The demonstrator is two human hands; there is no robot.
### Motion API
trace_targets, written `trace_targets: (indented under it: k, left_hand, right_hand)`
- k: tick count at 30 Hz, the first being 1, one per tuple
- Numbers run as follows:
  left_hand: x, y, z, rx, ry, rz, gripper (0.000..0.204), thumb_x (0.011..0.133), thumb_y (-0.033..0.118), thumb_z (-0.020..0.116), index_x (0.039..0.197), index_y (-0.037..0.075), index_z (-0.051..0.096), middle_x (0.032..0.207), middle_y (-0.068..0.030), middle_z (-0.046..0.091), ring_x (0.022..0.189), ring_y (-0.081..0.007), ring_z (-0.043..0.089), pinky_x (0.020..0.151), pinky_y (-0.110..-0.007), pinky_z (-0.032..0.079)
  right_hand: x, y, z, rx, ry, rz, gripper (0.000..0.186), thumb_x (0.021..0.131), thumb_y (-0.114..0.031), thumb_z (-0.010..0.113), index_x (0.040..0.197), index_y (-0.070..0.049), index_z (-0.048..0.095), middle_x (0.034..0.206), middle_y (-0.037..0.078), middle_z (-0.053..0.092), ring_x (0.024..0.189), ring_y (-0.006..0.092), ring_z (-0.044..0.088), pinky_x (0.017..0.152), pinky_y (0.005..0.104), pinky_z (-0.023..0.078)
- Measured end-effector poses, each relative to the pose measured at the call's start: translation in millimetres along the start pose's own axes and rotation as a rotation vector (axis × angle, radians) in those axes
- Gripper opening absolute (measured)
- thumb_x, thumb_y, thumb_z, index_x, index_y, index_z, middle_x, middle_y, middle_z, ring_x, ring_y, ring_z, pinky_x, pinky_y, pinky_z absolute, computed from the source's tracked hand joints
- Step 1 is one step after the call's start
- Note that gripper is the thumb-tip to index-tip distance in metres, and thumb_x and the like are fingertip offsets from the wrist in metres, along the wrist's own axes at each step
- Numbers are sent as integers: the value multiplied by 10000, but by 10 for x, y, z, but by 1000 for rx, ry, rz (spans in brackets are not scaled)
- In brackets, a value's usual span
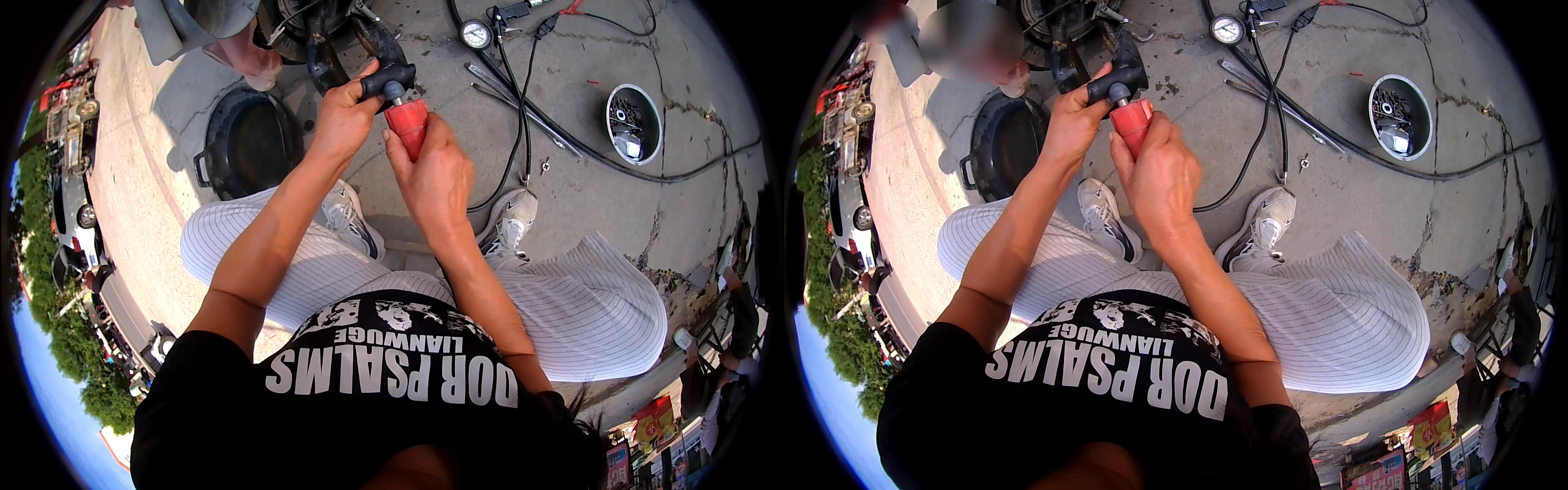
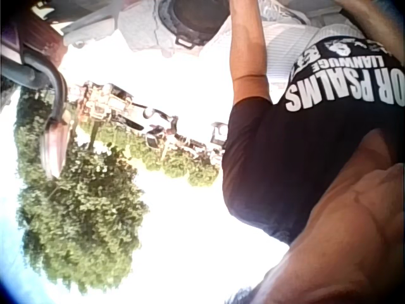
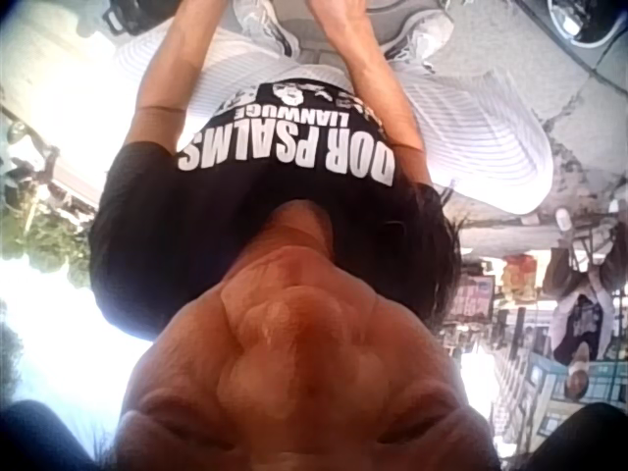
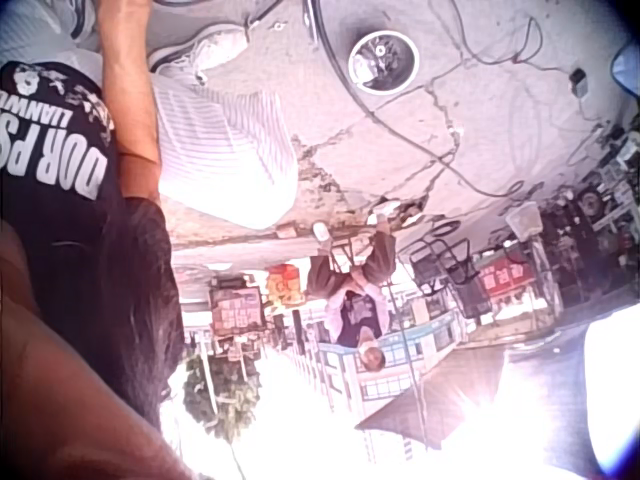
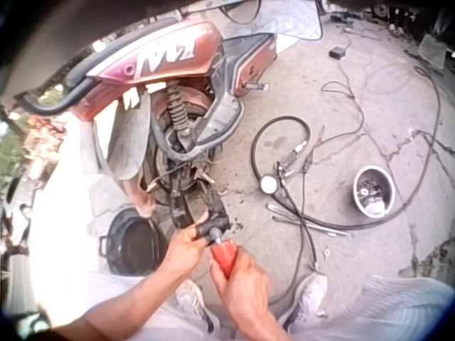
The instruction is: The person uses a red electric tool to grind or clean the rim of a scooter tire. They then apply a substance from a small tube to the tire valve stem and attach a pressure gauge hose to the valve.
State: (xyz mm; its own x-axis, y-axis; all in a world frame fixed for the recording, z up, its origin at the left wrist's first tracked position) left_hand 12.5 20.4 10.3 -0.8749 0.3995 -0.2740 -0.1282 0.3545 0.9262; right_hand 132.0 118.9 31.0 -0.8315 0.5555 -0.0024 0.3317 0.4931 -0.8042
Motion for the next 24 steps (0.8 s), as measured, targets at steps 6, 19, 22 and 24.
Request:
trace_targets:
  k: [6,19,22,24]
  left_hand:
    - [-11,34,6,-13,5,20,306,900,-58,532,1177,-42,661,1470,-65,478,1138,-99,563,998,-252,429]
    - [18,-53,-31,59,13,66,270,891,-55,553,1128,-47,683,1462,-71,486,1100,-91,578,953,-252,462]
    - [18,-53,-33,76,14,73,270,887,-55,556,1123,-43,687,1456,-73,493,1093,-90,581,947,-252,466]
    - [19,-66,-28,79,19,84,269,886,-53,558,1120,-40,689,1452,-74,497,1087,-91,584,943,-252,469]
  right_hand:
    - [8,4,-6,2,-9,17,480,854,-349,704,1102,44,582,845,254,660,752,434,656,668,483,518]
    - [19,7,-22,-9,2,9,485,850,-360,707,1081,47,580,833,257,661,749,435,656,674,486,519]
    - [25,-10,-33,-5,-12,19,485,850,-358,706,1083,48,579,842,256,663,754,434,657,678,485,518]
    - [22,0,-25,-1,-9,13,485,850,-356,707,1084,49,579,844,257,662,759,434,657,681,485,518]
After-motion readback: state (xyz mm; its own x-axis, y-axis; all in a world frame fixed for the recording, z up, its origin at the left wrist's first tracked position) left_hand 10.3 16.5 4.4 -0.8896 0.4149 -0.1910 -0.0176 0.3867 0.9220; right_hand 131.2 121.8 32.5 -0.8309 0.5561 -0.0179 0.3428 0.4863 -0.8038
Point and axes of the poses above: each hand's wrist, its own x-axis towards the middle knuckle, its own z-axis out of the palm, y = z × x, the point moved 1 cm from there along x, towards the middle knuckle
